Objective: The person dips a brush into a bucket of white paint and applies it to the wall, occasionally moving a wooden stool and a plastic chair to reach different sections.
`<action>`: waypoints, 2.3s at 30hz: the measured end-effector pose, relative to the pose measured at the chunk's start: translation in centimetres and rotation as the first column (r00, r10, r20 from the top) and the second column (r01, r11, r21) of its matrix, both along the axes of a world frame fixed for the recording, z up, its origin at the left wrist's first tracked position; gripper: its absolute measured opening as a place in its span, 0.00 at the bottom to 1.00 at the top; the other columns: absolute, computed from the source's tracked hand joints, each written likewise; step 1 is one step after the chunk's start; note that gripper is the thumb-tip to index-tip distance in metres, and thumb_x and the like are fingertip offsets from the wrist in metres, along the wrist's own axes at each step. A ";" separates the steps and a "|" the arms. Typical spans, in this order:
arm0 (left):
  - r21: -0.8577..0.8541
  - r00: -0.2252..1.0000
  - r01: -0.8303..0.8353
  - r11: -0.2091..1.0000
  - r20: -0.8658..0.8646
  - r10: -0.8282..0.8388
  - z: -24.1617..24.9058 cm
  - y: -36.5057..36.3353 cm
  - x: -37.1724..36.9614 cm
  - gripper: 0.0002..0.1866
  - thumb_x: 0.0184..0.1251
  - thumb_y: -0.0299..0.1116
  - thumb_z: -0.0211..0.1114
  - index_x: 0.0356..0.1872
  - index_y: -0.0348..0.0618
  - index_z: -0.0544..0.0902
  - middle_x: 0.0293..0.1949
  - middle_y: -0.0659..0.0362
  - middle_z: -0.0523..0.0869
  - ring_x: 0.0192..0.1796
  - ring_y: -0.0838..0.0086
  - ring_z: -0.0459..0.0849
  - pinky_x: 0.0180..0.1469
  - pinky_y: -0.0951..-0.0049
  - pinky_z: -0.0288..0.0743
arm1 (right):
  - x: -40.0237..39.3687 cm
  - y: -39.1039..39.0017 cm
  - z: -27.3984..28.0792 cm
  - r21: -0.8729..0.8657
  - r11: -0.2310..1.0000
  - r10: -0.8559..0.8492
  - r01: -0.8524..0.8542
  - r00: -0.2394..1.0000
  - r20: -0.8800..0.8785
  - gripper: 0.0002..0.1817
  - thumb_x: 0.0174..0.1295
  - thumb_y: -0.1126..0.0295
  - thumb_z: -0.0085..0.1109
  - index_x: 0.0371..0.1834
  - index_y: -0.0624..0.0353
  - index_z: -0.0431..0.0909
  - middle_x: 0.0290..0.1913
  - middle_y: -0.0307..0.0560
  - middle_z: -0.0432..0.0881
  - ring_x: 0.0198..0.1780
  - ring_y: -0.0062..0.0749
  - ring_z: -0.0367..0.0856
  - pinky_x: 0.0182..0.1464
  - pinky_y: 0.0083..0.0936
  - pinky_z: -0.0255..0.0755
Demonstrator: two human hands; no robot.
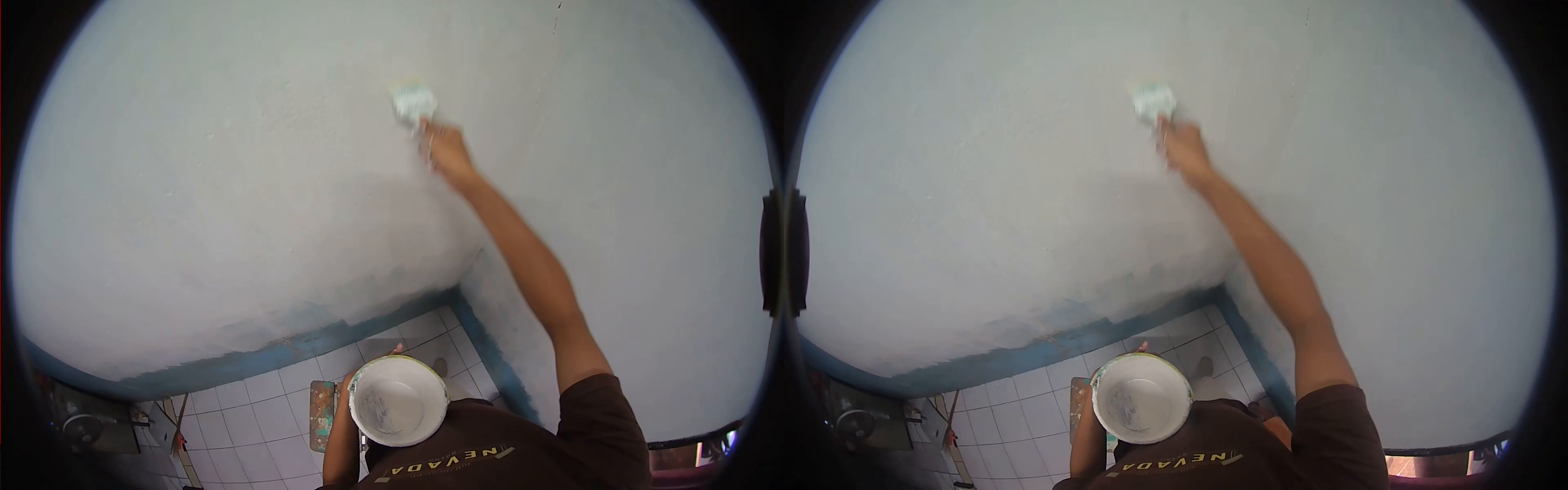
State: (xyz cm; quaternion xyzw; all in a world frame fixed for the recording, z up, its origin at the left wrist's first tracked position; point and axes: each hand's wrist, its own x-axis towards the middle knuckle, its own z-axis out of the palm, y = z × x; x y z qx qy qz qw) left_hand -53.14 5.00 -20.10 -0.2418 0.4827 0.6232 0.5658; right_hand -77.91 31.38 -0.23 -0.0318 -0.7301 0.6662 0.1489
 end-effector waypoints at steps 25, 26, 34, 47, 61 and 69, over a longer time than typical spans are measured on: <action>0.242 0.996 0.057 0.969 -0.084 -0.037 -7.0 -1.8 -1.4 0.33 0.68 0.72 0.57 0.38 0.48 0.88 0.34 0.55 0.89 0.34 0.64 0.87 0.42 0.54 0.83 | 0.6 1.6 -6.8 -0.096 0.984 0.157 -0.151 0.986 0.055 0.25 0.78 0.47 0.49 0.36 0.59 0.78 0.18 0.35 0.71 0.13 0.18 0.61 0.15 0.22 0.57; 0.239 0.996 0.053 0.969 -0.082 -0.035 -5.4 -1.5 -1.1 0.33 0.68 0.72 0.57 0.38 0.48 0.88 0.34 0.55 0.89 0.34 0.64 0.87 0.42 0.54 0.83 | 1.7 1.5 -9.1 -0.156 0.970 0.199 -0.185 0.977 0.077 0.25 0.78 0.46 0.49 0.37 0.59 0.78 0.18 0.34 0.70 0.12 0.18 0.59 0.14 0.21 0.55; -0.165 0.989 -0.115 0.980 -0.108 0.098 3.7 0.3 0.8 0.32 0.66 0.70 0.61 0.37 0.47 0.88 0.32 0.55 0.89 0.31 0.64 0.88 0.39 0.53 0.84 | 0.8 6.8 -6.6 -0.223 0.905 0.421 -0.363 0.844 0.331 0.09 0.76 0.67 0.50 0.44 0.59 0.77 0.24 0.33 0.73 0.18 0.14 0.65 0.17 0.15 0.59; 0.117 0.983 0.008 0.993 -0.185 0.014 1.2 -0.4 0.1 0.29 0.73 0.66 0.56 0.42 0.50 0.87 0.35 0.58 0.89 0.34 0.66 0.88 0.40 0.56 0.85 | 0.1 1.6 2.4 0.137 0.990 0.033 -0.032 0.999 -0.005 0.27 0.78 0.43 0.46 0.29 0.53 0.72 0.18 0.33 0.69 0.17 0.19 0.65 0.18 0.22 0.61; 0.381 0.991 -0.096 0.919 -0.052 0.125 2.3 0.5 0.4 0.21 0.78 0.57 0.55 0.38 0.49 0.80 0.33 0.62 0.86 0.33 0.74 0.85 0.36 0.65 0.82 | 0.3 6.1 9.3 -0.239 0.866 0.468 -0.440 0.880 0.075 0.11 0.77 0.63 0.51 0.40 0.58 0.76 0.22 0.28 0.69 0.19 0.10 0.64 0.20 0.14 0.62; 0.326 0.984 -0.180 0.928 0.069 0.166 2.4 -0.3 0.9 0.22 0.75 0.59 0.59 0.39 0.50 0.83 0.34 0.62 0.88 0.32 0.72 0.87 0.37 0.64 0.83 | -0.7 2.4 10.5 0.101 0.975 0.207 -0.196 0.971 -0.118 0.26 0.78 0.44 0.47 0.29 0.53 0.74 0.21 0.32 0.69 0.19 0.15 0.64 0.19 0.23 0.60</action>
